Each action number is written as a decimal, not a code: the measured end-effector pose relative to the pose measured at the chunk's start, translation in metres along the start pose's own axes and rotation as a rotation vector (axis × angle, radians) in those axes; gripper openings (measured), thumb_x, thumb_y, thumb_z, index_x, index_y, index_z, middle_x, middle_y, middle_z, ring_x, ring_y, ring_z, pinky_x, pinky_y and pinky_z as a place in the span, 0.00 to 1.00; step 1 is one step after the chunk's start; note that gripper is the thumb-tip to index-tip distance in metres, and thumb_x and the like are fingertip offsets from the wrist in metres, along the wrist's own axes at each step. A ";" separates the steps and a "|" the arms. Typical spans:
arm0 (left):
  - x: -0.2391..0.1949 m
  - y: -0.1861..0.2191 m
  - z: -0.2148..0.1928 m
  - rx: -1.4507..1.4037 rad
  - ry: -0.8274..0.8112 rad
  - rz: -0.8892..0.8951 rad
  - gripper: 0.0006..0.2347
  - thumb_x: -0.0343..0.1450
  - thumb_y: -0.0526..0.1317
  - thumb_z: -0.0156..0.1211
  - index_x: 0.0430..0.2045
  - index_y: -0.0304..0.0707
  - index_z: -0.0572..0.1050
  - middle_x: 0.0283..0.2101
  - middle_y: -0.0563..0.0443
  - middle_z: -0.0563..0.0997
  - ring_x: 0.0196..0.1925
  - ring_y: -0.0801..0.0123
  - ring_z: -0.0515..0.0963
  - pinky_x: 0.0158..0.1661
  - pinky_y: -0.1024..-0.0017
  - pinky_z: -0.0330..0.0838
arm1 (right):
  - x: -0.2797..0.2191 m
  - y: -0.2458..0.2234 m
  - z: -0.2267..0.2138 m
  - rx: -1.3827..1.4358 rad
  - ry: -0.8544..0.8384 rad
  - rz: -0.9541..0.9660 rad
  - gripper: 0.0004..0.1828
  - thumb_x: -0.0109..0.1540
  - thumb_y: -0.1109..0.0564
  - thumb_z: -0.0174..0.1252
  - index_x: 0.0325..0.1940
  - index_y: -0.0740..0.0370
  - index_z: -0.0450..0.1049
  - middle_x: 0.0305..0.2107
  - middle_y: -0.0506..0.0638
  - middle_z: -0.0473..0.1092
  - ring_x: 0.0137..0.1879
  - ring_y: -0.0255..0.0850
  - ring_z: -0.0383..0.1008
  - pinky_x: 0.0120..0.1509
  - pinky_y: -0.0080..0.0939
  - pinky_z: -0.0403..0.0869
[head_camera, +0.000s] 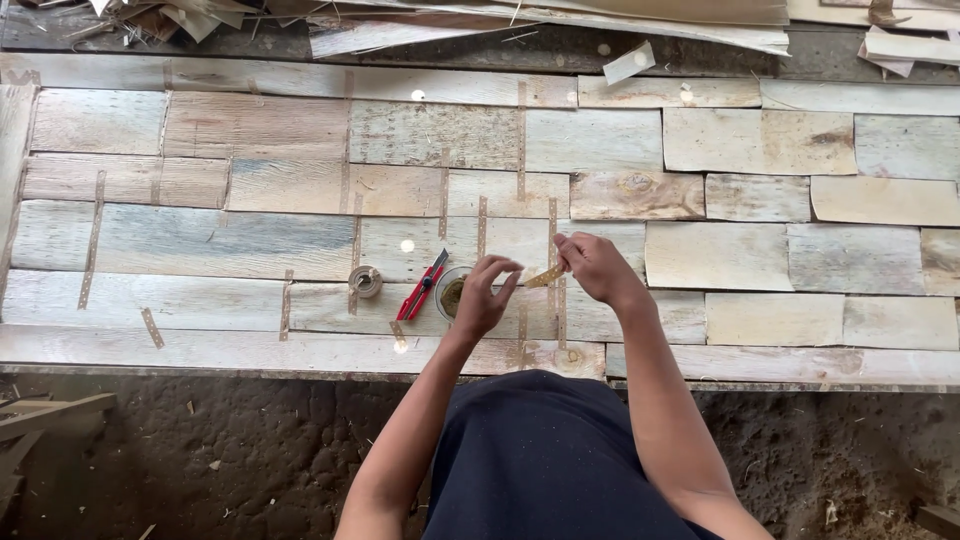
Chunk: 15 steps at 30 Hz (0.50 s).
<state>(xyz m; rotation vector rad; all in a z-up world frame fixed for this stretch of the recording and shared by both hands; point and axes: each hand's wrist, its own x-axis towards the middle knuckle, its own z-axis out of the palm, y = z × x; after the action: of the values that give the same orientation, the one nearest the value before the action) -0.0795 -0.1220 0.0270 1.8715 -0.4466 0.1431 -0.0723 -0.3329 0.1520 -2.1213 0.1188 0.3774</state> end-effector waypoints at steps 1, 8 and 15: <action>0.009 0.014 0.000 0.001 0.002 0.002 0.04 0.71 0.35 0.65 0.36 0.49 0.81 0.37 0.55 0.81 0.43 0.61 0.82 0.46 0.67 0.74 | -0.003 -0.008 -0.003 -0.001 0.001 -0.003 0.31 0.74 0.44 0.43 0.24 0.62 0.75 0.25 0.59 0.72 0.33 0.50 0.76 0.41 0.51 0.78; 0.040 0.041 0.011 -0.056 -0.082 0.049 0.06 0.68 0.37 0.69 0.37 0.52 0.82 0.37 0.62 0.84 0.44 0.66 0.81 0.47 0.67 0.73 | -0.002 -0.020 -0.010 -0.094 -0.028 -0.060 0.32 0.75 0.40 0.41 0.26 0.62 0.74 0.30 0.58 0.73 0.40 0.54 0.74 0.51 0.54 0.72; 0.041 0.039 0.020 -0.004 -0.137 0.022 0.06 0.68 0.37 0.69 0.36 0.52 0.80 0.33 0.62 0.83 0.44 0.64 0.80 0.49 0.65 0.70 | -0.001 -0.014 -0.013 -0.121 -0.037 -0.055 0.31 0.74 0.39 0.43 0.26 0.60 0.74 0.30 0.56 0.73 0.41 0.53 0.75 0.52 0.51 0.72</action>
<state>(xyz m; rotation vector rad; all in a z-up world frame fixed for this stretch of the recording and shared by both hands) -0.0591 -0.1611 0.0674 1.8798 -0.5609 0.0288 -0.0673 -0.3357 0.1701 -2.2300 0.0161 0.4000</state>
